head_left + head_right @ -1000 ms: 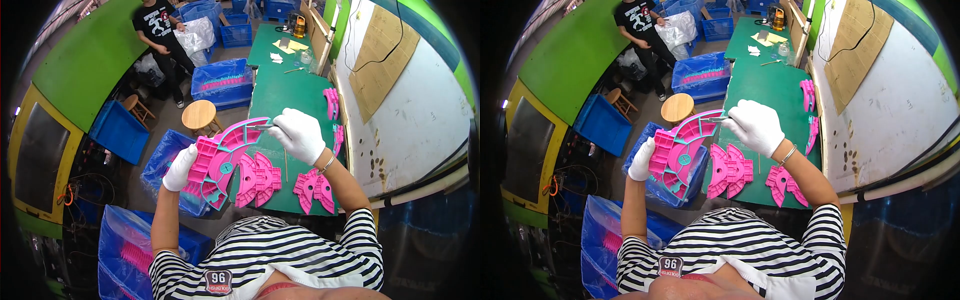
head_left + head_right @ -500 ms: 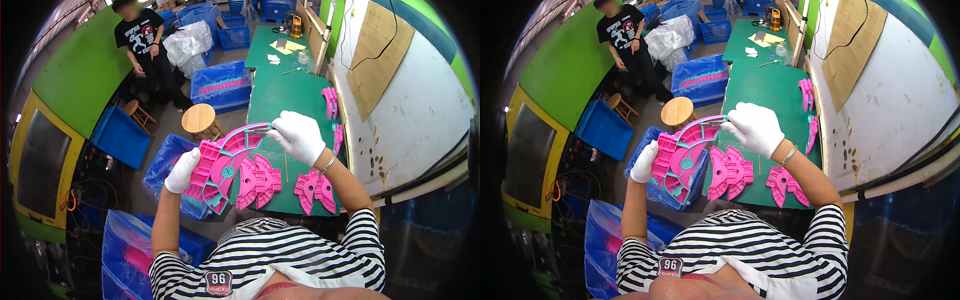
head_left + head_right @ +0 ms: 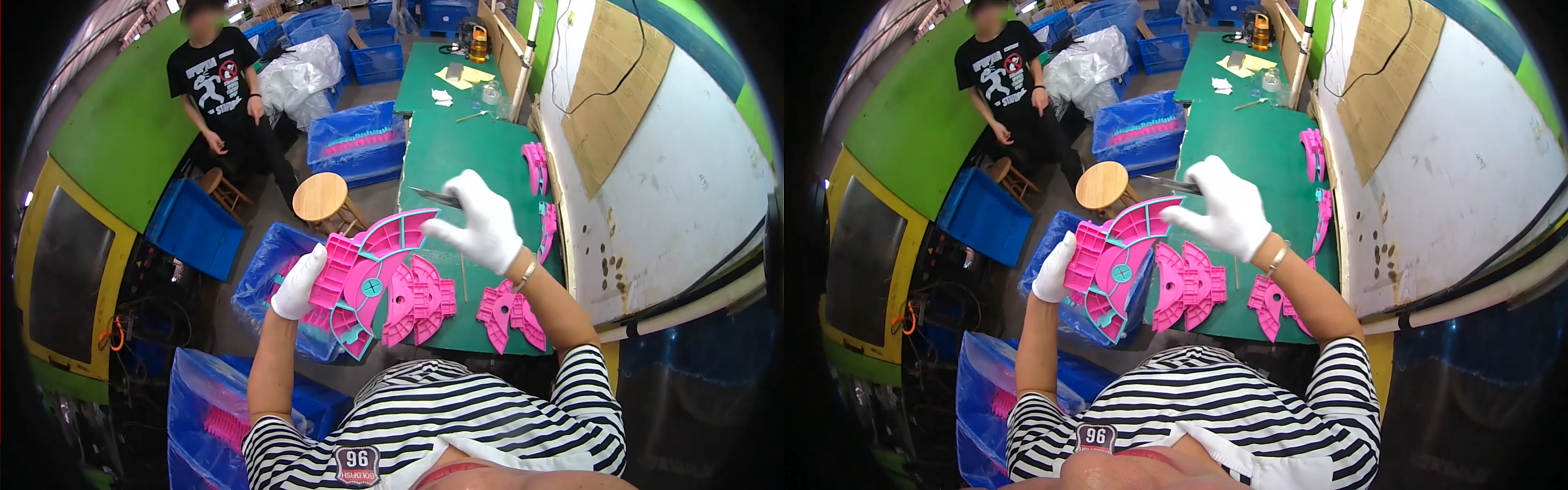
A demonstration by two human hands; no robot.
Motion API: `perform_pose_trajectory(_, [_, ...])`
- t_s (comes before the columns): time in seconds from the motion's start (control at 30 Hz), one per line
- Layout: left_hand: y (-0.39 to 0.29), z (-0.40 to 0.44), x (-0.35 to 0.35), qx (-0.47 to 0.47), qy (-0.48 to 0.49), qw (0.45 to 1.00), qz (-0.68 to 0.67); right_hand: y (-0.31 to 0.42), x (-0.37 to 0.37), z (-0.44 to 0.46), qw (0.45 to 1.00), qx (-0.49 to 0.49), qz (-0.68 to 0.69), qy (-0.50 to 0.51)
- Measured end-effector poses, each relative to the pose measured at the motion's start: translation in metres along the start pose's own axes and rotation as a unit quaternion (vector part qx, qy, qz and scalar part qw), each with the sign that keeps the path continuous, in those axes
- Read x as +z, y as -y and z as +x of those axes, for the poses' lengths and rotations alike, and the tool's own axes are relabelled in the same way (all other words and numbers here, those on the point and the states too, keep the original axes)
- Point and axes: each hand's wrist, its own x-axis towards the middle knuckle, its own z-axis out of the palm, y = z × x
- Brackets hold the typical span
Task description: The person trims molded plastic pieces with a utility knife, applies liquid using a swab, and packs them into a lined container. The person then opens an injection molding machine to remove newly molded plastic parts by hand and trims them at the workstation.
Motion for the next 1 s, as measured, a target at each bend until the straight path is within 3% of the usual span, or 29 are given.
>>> perform_pose_trajectory(0.13, [-0.003, 0.007, 0.007, -0.004, 0.028, 0.998, 0.053, 0.0, 0.021, 0.011, 0.993, 0.061, 0.084, 0.055])
perform_pose_trajectory(0.2, [0.0, 0.007, 0.004, -0.019, 0.021, 0.999, 0.046, -0.006, 0.023, 0.016, 0.925, 0.192, 0.243, 0.218])
perform_pose_trajectory(0.23, [0.001, 0.007, 0.002, -0.031, 0.015, 0.999, 0.039, -0.011, 0.026, 0.014, 0.895, 0.212, 0.309, 0.242])
perform_pose_trajectory(0.33, [0.01, 0.008, 0.004, -0.017, -0.011, 0.999, -0.027, -0.023, 0.03, 0.008, 0.865, 0.211, 0.407, 0.204])
perform_pose_trajectory(0.53, [0.006, 0.01, -0.005, -0.032, 0.024, 0.999, 0.03, -0.019, 0.032, 0.008, 0.837, 0.246, 0.435, 0.221])
perform_pose_trajectory(0.6, [0.007, 0.012, -0.006, -0.046, 0.038, 0.997, 0.043, -0.018, 0.034, 0.009, 0.804, 0.294, 0.461, 0.232])
perform_pose_trajectory(0.73, [0.024, 0.018, -0.01, -0.029, -0.006, 0.998, -0.06, -0.028, 0.034, 0.001, 0.762, 0.321, 0.519, 0.217])
perform_pose_trajectory(0.8, [0.026, 0.025, -0.018, -0.029, 0.018, 0.999, -0.039, -0.041, 0.031, 0.001, 0.757, 0.351, 0.519, 0.183])
perform_pose_trajectory(0.87, [0.024, 0.031, -0.021, -0.025, 0.013, 0.999, -0.041, -0.08, 0.041, -0.013, 0.706, 0.397, 0.583, 0.065])
perform_pose_trajectory(0.93, [0.02, 0.035, -0.017, -0.017, 0.006, 0.996, -0.083, -0.121, 0.06, -0.033, 0.732, 0.468, 0.494, 0.015])
perform_pose_trajectory(1.0, [0.014, 0.04, -0.012, -0.024, 0.01, 0.994, -0.103, -0.174, 0.092, -0.076, 0.822, 0.496, 0.267, 0.083])
